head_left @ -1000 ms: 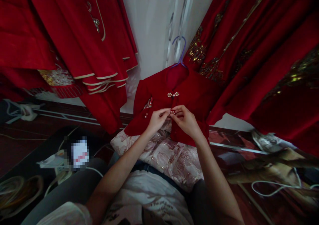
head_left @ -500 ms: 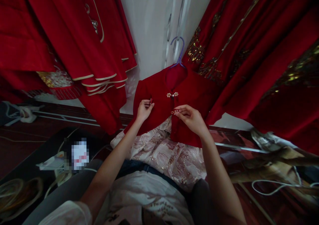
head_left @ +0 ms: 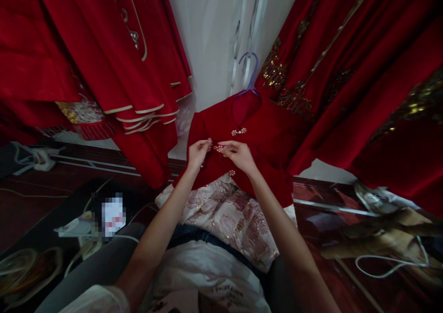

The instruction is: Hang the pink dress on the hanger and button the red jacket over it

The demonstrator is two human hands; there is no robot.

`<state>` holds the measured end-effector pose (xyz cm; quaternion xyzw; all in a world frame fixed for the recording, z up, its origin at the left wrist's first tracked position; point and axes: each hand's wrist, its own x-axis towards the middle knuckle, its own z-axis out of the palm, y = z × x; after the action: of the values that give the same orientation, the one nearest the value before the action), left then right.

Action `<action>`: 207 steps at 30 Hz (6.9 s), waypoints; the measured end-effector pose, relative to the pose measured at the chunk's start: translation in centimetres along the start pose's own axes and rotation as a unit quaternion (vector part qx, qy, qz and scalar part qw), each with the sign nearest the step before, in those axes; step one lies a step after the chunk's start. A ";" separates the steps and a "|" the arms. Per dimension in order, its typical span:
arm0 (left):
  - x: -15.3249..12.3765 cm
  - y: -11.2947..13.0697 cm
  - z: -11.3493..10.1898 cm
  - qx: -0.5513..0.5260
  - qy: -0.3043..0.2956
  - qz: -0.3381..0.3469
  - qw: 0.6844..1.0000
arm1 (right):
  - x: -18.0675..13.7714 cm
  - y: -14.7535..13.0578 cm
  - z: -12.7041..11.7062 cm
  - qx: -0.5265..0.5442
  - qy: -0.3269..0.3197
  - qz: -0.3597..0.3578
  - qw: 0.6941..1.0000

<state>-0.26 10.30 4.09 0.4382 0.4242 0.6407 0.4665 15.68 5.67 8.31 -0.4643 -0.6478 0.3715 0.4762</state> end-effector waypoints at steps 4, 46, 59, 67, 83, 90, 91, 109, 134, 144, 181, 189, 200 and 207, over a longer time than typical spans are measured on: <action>-0.2 0.7 0.1 -0.001 -0.008 -0.014 1.000 | 2.2 1.2 2.2 -0.089 0.080 -0.024 0.993; -10.3 -1.2 -8.0 0.452 -0.085 0.226 0.859 | -5.0 3.5 -0.3 -0.332 -0.007 0.064 0.941; -12.8 -2.6 -4.9 0.538 -0.398 0.176 0.722 | -5.0 3.1 -2.4 -0.192 -0.083 0.047 0.977; -12.9 -2.0 -4.3 0.434 -0.339 0.176 0.816 | -6.1 -0.9 -1.4 -0.093 -0.091 -0.018 0.991; -8.0 -0.5 -5.2 0.459 -0.113 0.222 0.853 | -5.0 2.8 0.3 -0.155 -0.094 -0.005 0.983; -8.1 0.0 -4.7 0.506 -0.132 0.251 0.815 | -5.0 2.8 3.4 -0.118 0.004 -0.039 0.992; -8.2 0.0 -4.7 0.498 -0.131 0.245 0.821 | -5.0 3.2 3.9 -0.124 0.018 -0.045 0.991; -8.1 -0.7 -4.0 0.333 -0.089 0.123 0.931 | -5.0 5.6 4.9 -0.113 0.029 -0.089 0.989; -8.1 0.5 -7.6 0.470 -0.105 0.228 0.846 | -5.7 2.9 3.1 -0.132 -0.049 -0.080 0.987; -6.2 0.7 -6.1 0.533 -0.181 0.300 0.770 | -6.7 -2.0 -5.0 -0.049 -0.025 -0.056 0.997; -2.1 2.9 -3.0 0.625 -0.420 0.355 0.554 | -7.7 -2.9 -8.5 -0.025 0.011 -0.054 0.998; -1.2 5.2 -2.7 0.586 -0.374 0.428 0.578 | -7.8 -2.8 -8.9 -0.026 0.013 -0.052 0.998; 5.2 7.4 -1.4 0.606 -0.397 0.441 0.530 | -7.4 -2.3 -8.6 -0.030 0.010 -0.050 0.998; 4.5 7.6 -0.4 0.656 -0.380 0.509 0.407 | -7.3 -1.7 -8.8 -0.038 0.007 -0.049 0.998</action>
<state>-3.15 13.09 11.99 0.9439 0.1923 0.0532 -0.2630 24.57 -1.47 10.32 -0.4526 -0.6802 0.3196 0.4799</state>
